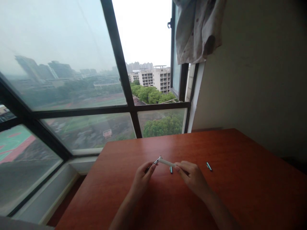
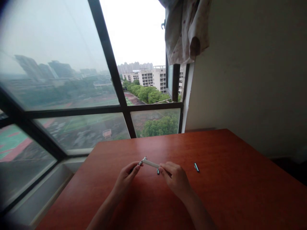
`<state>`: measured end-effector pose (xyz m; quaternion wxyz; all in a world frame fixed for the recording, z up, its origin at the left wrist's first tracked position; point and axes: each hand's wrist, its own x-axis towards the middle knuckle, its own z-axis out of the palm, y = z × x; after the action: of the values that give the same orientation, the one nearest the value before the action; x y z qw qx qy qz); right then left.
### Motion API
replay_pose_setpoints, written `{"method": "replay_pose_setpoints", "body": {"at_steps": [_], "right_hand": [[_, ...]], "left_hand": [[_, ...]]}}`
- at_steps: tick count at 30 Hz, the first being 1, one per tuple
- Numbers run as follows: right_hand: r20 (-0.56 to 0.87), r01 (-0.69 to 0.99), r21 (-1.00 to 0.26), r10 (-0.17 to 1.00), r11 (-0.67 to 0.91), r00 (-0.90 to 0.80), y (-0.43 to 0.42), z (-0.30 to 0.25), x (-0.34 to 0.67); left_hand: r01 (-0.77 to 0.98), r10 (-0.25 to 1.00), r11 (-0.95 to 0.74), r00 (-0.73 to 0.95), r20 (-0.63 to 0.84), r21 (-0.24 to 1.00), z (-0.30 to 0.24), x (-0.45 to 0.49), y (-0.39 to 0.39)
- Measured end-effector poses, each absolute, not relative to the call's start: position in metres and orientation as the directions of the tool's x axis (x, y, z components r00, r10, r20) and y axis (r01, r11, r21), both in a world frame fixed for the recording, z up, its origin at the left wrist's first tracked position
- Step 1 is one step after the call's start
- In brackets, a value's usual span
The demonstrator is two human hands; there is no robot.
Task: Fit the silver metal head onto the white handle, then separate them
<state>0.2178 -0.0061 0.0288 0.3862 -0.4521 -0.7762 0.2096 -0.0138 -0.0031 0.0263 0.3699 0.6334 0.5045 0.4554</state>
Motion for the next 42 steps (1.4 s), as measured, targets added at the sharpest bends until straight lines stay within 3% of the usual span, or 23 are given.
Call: {"method": "replay_pose_setpoints", "body": {"at_steps": [7,11,22,28,42], "right_hand": [[0.449,0.611,-0.631,0.867,0.478,-0.215,-0.0021,0.022,0.2191],[0.439,0.601,-0.635,0.866,0.486,-0.237,-0.0029,0.0238,0.2192],[0.426,0.665,-0.587,0.875,0.461,-0.229,0.0005,0.0214,0.2247],[0.418,0.605,-0.629,0.868,0.489,-0.266,-0.0004,0.0207,0.2228],[0.41,0.672,-0.594,0.885,0.443,-0.222,-0.0007,0.0188,0.2245]], "left_hand": [[0.275,0.965,-0.232,0.185,0.185,0.933,0.0199,-0.0132,-0.0025],[0.33,0.963,-0.263,0.143,0.228,0.907,0.0202,-0.0134,-0.0017],[0.526,0.911,-0.406,0.166,0.378,0.747,0.0232,-0.0131,-0.0027],[0.604,0.903,-0.404,0.14,0.407,0.687,0.0268,-0.0123,-0.0037],[0.778,0.867,-0.418,0.186,0.463,0.47,0.0227,-0.0123,-0.0058]]}}
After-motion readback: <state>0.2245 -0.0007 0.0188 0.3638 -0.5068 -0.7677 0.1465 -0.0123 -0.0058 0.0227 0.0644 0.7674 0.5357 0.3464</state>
